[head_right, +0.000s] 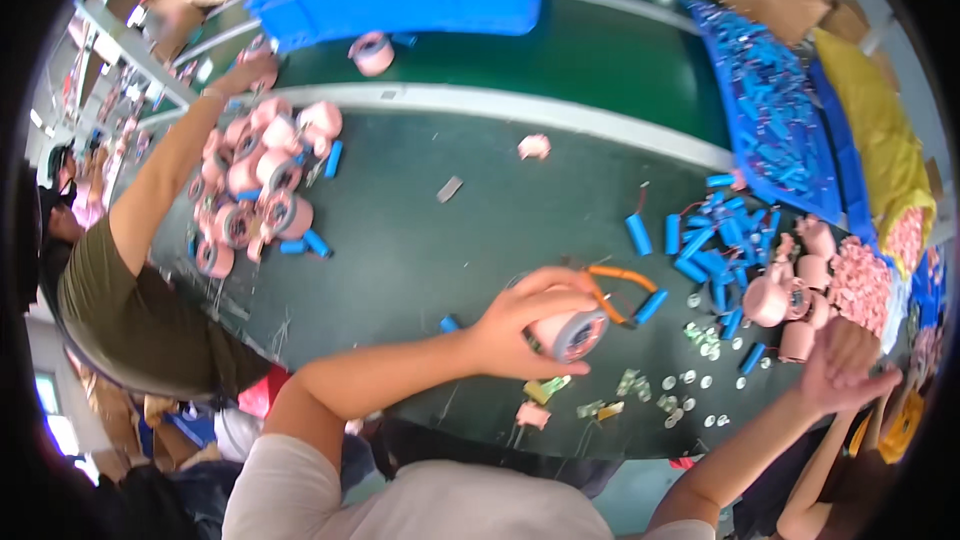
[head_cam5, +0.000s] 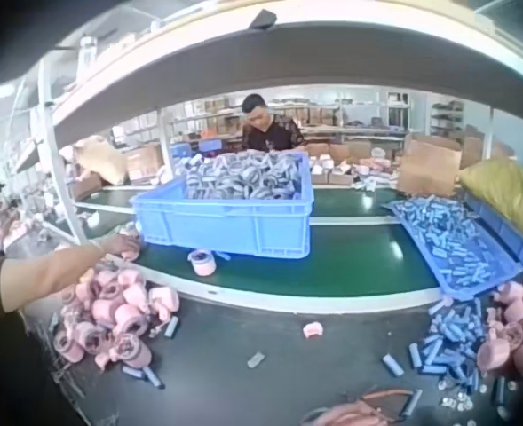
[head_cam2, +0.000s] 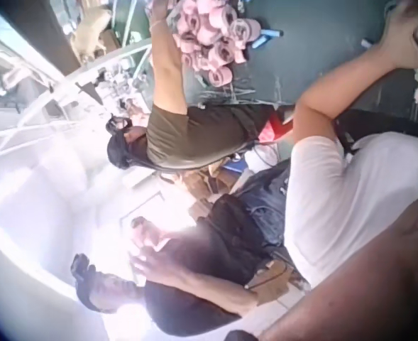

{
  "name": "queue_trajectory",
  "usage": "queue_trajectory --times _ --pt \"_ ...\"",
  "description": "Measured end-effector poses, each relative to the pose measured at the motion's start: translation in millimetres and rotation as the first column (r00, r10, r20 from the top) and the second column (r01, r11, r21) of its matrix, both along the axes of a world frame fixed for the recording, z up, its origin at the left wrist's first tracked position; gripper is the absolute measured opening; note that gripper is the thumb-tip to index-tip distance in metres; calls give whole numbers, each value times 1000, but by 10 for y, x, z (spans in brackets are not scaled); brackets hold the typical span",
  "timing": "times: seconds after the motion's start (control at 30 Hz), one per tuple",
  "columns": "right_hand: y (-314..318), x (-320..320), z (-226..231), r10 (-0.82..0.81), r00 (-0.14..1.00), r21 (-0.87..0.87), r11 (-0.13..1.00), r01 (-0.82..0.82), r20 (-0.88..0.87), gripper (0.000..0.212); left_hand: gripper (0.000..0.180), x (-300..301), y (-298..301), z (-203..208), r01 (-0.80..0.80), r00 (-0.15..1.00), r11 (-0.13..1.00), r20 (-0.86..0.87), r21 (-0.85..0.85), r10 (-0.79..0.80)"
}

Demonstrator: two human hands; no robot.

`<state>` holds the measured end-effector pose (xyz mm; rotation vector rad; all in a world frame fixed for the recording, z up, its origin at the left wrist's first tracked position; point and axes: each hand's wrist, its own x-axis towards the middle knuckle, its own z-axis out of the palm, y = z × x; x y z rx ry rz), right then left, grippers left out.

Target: Assembling components of small handheld electric fans on a production line.

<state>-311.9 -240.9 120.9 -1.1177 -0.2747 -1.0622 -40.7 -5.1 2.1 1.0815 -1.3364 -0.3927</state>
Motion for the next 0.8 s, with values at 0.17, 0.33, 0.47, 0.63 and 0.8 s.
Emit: queue_trajectory --times 0.17,0.33,0.47,0.63,0.8 --pt "-36 210 -375 -33 962 325 938 124 -271 44 68 -34 29 -79 87 991 996 -103 18 -85" --pt "242 413 -187 -106 983 363 919 154 -150 36 68 27 87 -29 -43 994 999 -97 -20 41" --pt "255 397 14 95 994 152 985 -87 -46 34 66 10 46 -27 -112 989 991 -101 -72 104" --pt "661 863 -616 -371 612 -375 918 129 -698 52 82 -18 26 -21 -143 986 989 -87 -34 140" --pt "1385 1456 -645 -128 537 -285 933 -220 -834 95 85 39 130 -62 -222 971 974 -97 -48 217"
